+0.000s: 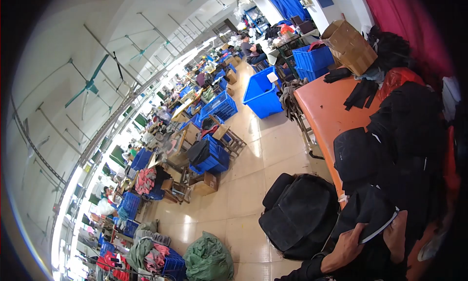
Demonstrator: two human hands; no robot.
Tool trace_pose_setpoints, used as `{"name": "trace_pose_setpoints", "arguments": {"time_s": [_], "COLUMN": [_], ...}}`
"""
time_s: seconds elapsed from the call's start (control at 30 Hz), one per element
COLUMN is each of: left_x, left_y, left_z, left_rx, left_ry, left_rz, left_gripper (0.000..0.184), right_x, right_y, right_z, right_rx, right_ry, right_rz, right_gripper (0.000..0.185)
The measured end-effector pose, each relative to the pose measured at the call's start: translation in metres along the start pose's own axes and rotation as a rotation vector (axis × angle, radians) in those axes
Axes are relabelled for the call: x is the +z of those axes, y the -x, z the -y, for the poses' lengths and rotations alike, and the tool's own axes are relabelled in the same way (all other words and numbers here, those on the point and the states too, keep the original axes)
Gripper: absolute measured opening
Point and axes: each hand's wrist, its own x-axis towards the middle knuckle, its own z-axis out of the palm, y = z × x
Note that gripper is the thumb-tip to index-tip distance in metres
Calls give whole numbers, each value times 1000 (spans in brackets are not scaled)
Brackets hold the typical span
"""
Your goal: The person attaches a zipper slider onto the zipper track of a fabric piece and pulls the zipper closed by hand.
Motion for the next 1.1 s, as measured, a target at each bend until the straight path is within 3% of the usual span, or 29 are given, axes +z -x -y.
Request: {"name": "trace_pose_setpoints", "arguments": {"time_s": [0.27, 0.4, 0.5, 0.63, 0.9, 1.1], "left_x": [3, -8, -16, -26, -30, -27], "left_y": [5, -3, -12, -16, -31, -32], "left_z": [9, 10, 1, -11, -11, -10], "left_rx": [20, -42, 135, 136, 379, 140], "left_ry": [2, -188, -188, -238, -511, -574], "left_rz": [-58, 4, -291, -413, -669, -543], "left_gripper": [54, 57, 63, 70, 68, 60], "right_x": [7, -4, -2, 2, 13, 26], "right_y": [-2, -28, -39, -53, -59, -64], "right_z": [4, 36, 52, 65, 68, 57], "right_rx": [-84, -193, -418, -515, -526, -534], "right_ry": [72, 81, 209, 201, 227, 254], "right_rz": [-112, 112, 283, 197, 229, 282], "right_gripper": [7, 9, 10, 12, 15, 14]}}
